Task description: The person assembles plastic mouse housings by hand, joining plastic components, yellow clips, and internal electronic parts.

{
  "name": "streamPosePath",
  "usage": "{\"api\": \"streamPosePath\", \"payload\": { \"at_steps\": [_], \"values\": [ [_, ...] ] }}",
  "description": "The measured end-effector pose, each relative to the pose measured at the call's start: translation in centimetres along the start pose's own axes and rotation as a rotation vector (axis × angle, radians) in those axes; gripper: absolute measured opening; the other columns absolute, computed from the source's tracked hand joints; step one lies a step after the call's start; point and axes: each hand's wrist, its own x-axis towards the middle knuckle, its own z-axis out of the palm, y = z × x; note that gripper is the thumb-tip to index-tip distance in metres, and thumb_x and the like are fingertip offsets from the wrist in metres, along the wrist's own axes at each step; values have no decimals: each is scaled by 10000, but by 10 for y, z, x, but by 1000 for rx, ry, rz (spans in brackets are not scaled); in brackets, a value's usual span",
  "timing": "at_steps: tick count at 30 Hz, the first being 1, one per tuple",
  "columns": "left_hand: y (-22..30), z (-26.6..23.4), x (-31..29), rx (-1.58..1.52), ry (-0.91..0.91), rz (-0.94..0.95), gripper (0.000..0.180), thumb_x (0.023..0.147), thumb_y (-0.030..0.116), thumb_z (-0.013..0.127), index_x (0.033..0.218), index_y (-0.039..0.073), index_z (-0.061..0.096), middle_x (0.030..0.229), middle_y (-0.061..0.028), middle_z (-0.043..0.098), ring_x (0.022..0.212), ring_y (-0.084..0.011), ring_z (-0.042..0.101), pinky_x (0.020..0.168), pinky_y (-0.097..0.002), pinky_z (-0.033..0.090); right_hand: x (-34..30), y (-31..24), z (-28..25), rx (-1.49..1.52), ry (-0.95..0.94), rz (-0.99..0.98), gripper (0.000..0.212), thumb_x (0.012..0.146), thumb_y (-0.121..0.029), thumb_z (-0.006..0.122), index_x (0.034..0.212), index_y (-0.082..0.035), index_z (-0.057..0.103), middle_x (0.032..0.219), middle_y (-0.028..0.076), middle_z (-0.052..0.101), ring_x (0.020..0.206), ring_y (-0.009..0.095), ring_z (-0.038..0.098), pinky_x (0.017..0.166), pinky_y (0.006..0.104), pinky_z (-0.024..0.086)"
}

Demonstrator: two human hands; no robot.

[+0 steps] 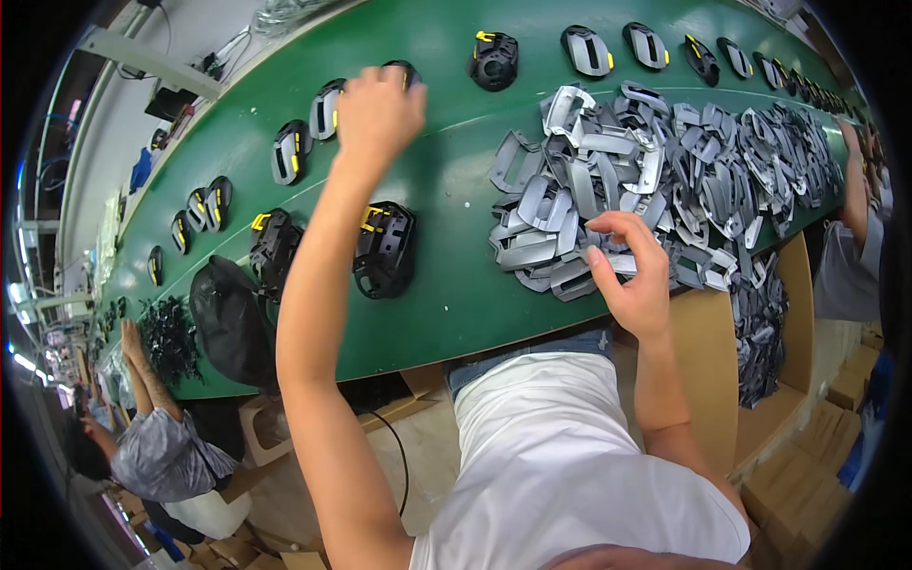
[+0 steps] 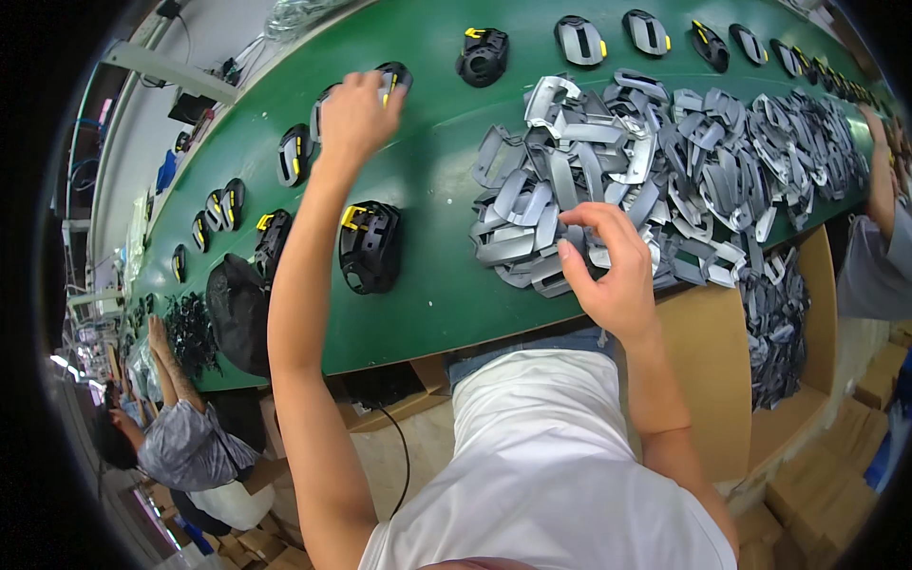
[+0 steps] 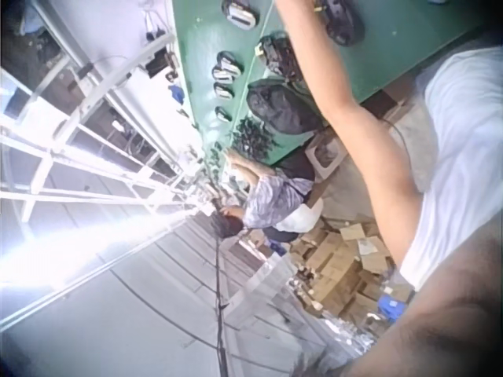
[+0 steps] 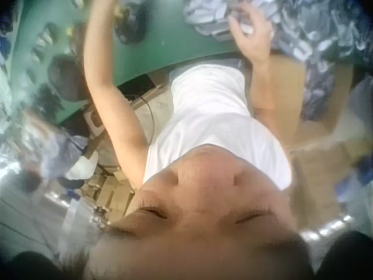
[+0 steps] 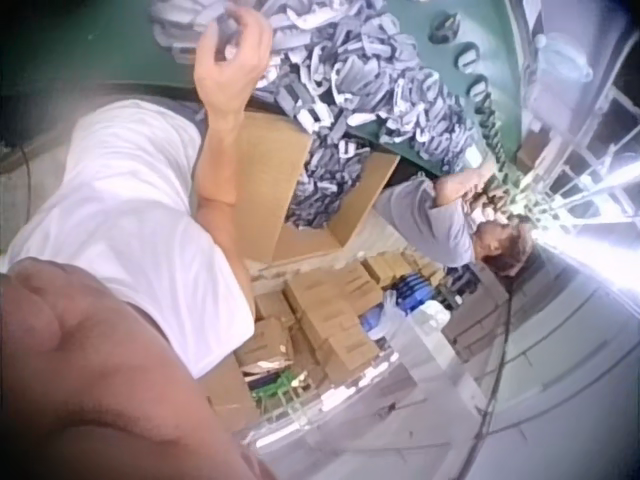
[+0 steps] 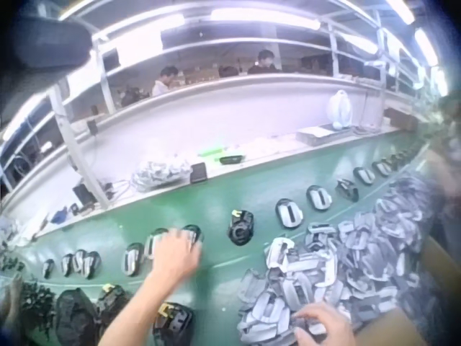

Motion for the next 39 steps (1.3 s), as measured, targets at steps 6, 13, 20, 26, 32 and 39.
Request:
{"api": "streamPosePath", "payload": {
  "at_steps": [6,13,20,26,32,39],
  "values": [
    [113,-69,-49,-298,-572,119,595,725,583,601,794,-7,628,717,-167,639,734,-330,636,633,-420,512,8,-6,-4,11,-46,-35,216,726,-32,615,938,-2,588,939,114,598,834,233,578,718,301,442],
    [127,-31,-83,-483,-304,26,537,672,416,717,941,-23,563,1022,-180,558,923,-328,573,723,-403,498,10,-8,8,51,-75,-35,213,724,-10,602,936,4,584,939,112,601,812,208,562,704,285,432],
    [107,-62,-90,-1053,-121,-31,272,721,84,691,941,-3,558,838,-143,613,739,-293,616,651,-347,489,14,-11,6,134,79,-77,291,725,-1,591,1015,-9,572,997,108,586,889,210,557,739,285,430],
    [96,-91,-111,-1350,-238,-5,260,732,56,700,961,-9,594,851,-91,629,735,-164,619,671,-273,489,25,-23,8,-35,-160,-251,319,788,-51,601,1095,14,543,1061,152,600,975,206,581,798,308,452],
    [124,-71,-142,-2114,-64,-473,218,883,103,562,1061,-8,505,927,-63,578,849,-101,554,766,-242,461,6,-20,29,576,-154,232,184,917,-93,493,1030,44,545,848,75,639,766,95,592,677,217,473],
    [134,-67,-148,-1718,70,-447,160,936,124,453,867,-12,505,647,-29,538,558,-77,493,519,-220,407,6,-20,49,647,-152,259,154,906,-141,529,953,5,536,769,27,608,663,50,541,574,191,421]
  ]
}}
